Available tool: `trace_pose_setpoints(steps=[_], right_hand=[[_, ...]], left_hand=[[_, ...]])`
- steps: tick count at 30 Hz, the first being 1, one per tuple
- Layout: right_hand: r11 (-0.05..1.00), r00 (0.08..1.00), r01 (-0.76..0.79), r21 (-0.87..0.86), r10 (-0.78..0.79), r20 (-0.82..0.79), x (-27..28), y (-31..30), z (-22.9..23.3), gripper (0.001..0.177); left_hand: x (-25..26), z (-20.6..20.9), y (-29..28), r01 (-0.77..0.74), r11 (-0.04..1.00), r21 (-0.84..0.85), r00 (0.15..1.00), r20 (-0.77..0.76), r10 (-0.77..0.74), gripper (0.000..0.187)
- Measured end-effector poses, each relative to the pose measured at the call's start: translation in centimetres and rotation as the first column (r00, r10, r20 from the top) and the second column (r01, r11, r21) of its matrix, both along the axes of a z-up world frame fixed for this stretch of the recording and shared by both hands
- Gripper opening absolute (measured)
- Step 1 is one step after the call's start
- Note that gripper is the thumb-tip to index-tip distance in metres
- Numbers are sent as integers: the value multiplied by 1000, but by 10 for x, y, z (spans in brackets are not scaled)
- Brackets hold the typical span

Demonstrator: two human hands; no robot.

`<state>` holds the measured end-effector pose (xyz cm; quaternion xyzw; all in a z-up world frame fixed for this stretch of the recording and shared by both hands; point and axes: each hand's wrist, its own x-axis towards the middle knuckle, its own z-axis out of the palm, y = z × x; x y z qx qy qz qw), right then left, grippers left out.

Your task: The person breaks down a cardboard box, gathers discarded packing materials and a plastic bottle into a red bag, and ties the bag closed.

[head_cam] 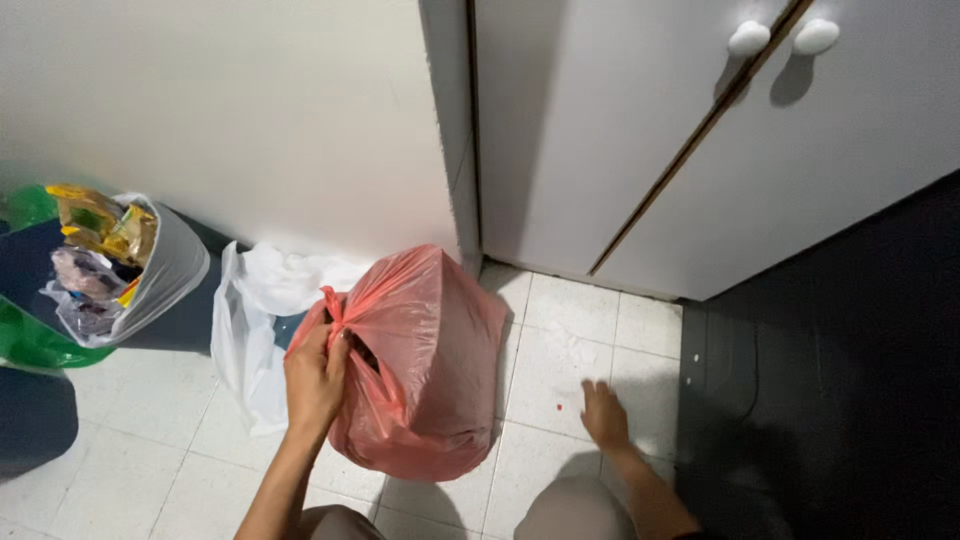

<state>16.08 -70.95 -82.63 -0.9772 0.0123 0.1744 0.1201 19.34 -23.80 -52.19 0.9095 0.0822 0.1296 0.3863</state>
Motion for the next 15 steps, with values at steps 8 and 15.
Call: trace_pose_setpoints(steps=[8,15], right_hand=[[996,992,27,83,-16,-128,121,31,64,87],[871,901,-428,-241,432,-40,122,11,-30,56]], left_hand=[[-17,0,8,-11,999,50,999,-37,13,27],[-23,-11,-6,26,997,70,1000,-9,-26,25]])
